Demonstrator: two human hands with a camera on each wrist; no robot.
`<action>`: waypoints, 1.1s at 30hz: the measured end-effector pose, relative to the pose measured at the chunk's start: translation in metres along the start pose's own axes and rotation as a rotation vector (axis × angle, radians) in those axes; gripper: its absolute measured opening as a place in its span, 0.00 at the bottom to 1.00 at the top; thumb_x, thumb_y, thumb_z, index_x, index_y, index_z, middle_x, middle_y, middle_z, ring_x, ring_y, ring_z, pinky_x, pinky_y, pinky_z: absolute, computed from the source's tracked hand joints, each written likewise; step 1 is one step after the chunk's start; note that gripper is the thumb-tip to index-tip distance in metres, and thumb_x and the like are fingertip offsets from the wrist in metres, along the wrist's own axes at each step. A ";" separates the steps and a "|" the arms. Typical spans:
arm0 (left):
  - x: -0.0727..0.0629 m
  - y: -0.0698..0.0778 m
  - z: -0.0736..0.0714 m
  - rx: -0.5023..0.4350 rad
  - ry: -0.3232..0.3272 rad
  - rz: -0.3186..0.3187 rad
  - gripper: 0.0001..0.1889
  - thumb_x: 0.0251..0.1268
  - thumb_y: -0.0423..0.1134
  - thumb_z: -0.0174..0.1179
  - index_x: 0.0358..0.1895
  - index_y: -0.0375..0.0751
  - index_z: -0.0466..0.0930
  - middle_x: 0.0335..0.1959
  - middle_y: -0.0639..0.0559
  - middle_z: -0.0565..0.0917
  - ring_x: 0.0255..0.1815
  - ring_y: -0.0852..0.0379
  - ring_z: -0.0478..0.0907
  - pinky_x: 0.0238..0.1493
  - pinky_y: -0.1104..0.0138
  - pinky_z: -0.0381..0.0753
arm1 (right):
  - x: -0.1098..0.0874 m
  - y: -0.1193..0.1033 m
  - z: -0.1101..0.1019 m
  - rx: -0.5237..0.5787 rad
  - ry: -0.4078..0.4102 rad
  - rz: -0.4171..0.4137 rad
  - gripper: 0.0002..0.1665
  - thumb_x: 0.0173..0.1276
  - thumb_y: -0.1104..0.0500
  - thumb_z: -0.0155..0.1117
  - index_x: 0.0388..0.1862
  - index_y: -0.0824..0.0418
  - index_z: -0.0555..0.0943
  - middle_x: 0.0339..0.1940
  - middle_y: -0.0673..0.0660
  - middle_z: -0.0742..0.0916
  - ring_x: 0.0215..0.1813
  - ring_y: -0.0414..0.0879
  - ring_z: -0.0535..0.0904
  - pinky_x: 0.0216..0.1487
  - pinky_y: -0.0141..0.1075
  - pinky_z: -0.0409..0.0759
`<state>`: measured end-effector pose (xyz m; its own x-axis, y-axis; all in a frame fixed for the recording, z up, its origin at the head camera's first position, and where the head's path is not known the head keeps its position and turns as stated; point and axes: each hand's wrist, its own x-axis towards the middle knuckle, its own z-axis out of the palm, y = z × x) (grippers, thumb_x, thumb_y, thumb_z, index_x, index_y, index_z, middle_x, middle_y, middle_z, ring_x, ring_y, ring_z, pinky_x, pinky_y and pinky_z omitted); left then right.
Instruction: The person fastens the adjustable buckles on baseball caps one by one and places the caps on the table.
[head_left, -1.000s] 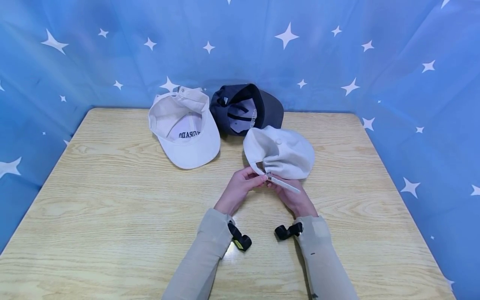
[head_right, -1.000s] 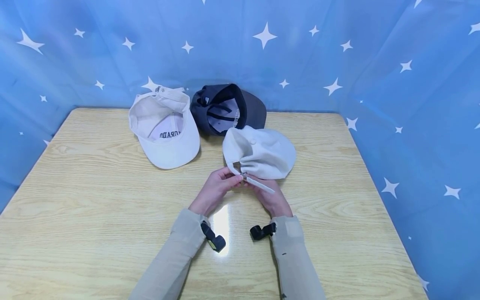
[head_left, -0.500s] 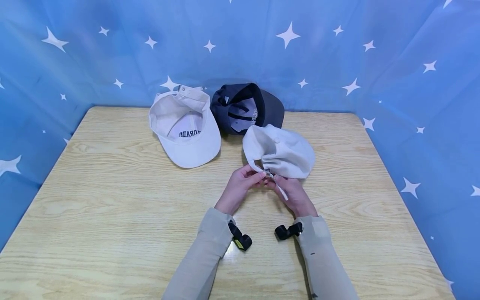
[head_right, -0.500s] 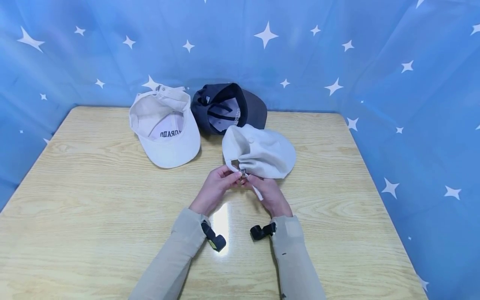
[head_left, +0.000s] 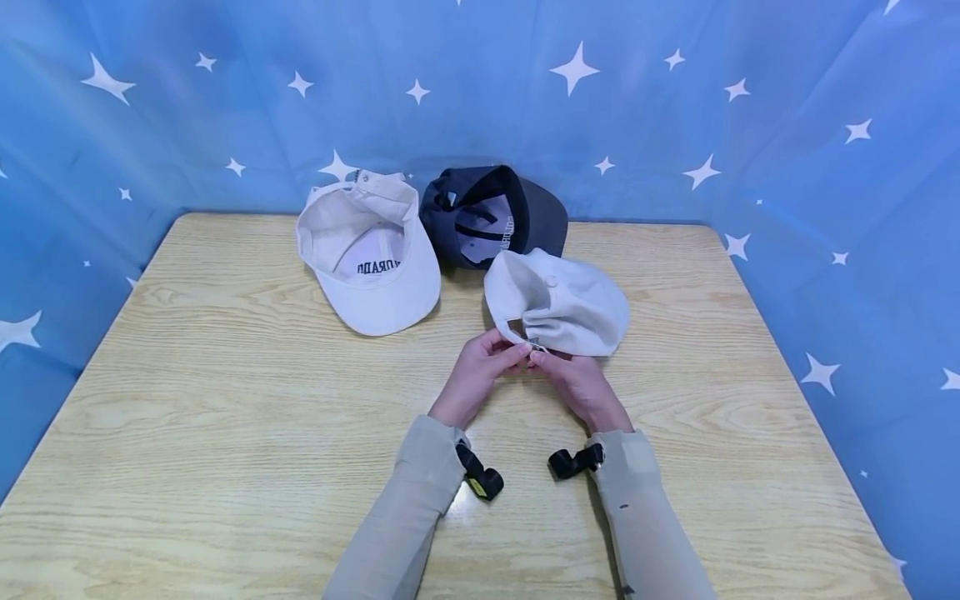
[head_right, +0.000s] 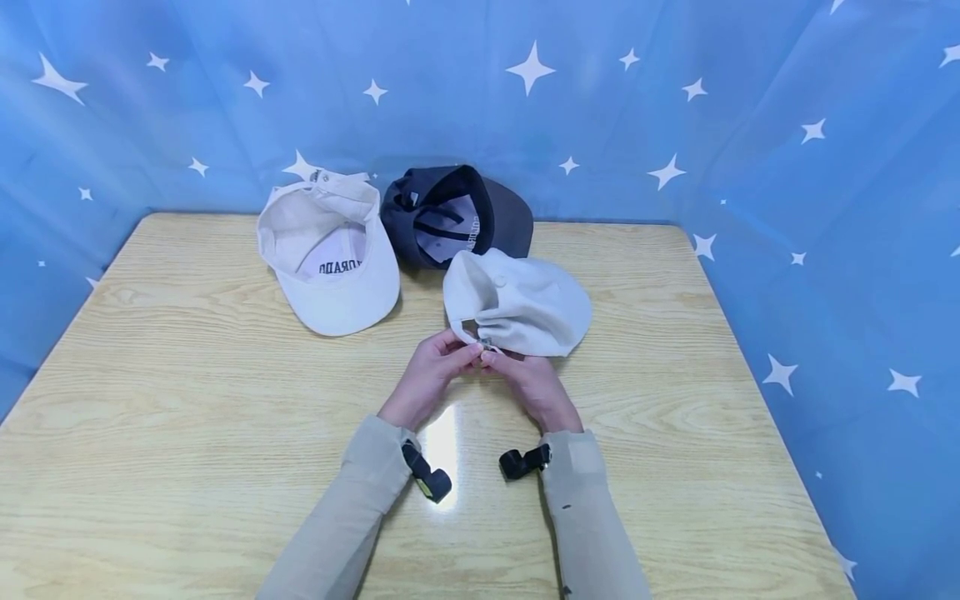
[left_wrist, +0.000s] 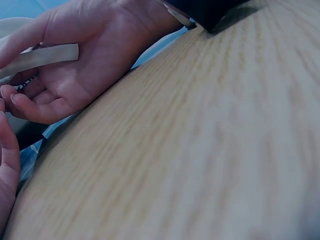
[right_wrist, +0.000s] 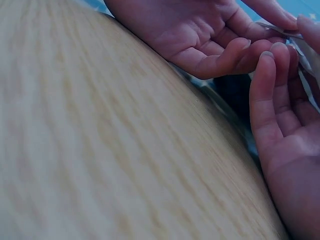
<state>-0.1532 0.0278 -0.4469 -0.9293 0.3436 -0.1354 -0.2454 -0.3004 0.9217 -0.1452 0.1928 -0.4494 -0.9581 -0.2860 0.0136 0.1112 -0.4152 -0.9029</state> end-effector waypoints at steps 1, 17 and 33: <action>0.000 -0.001 0.000 0.004 0.001 0.002 0.14 0.54 0.43 0.63 0.40 0.39 0.77 0.37 0.45 0.80 0.38 0.54 0.77 0.44 0.59 0.76 | 0.000 0.000 0.000 -0.003 0.005 -0.001 0.15 0.57 0.68 0.62 0.44 0.67 0.73 0.41 0.57 0.79 0.40 0.46 0.77 0.42 0.36 0.76; 0.001 -0.003 -0.002 0.075 0.021 0.036 0.15 0.53 0.45 0.63 0.41 0.41 0.77 0.37 0.47 0.79 0.37 0.56 0.75 0.42 0.59 0.75 | 0.000 -0.001 0.002 -0.102 0.089 -0.036 0.05 0.57 0.66 0.63 0.34 0.65 0.79 0.30 0.56 0.82 0.32 0.44 0.78 0.37 0.34 0.77; 0.003 0.000 -0.005 -0.164 0.002 0.050 0.19 0.61 0.46 0.56 0.53 0.41 0.70 0.45 0.46 0.75 0.41 0.54 0.74 0.45 0.59 0.74 | -0.003 -0.005 -0.003 -0.200 0.002 -0.009 0.16 0.55 0.68 0.64 0.43 0.65 0.73 0.40 0.56 0.78 0.38 0.45 0.75 0.42 0.35 0.76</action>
<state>-0.1574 0.0244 -0.4495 -0.9421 0.3225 -0.0918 -0.2403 -0.4584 0.8556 -0.1434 0.1985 -0.4460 -0.9594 -0.2813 0.0217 0.0478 -0.2378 -0.9701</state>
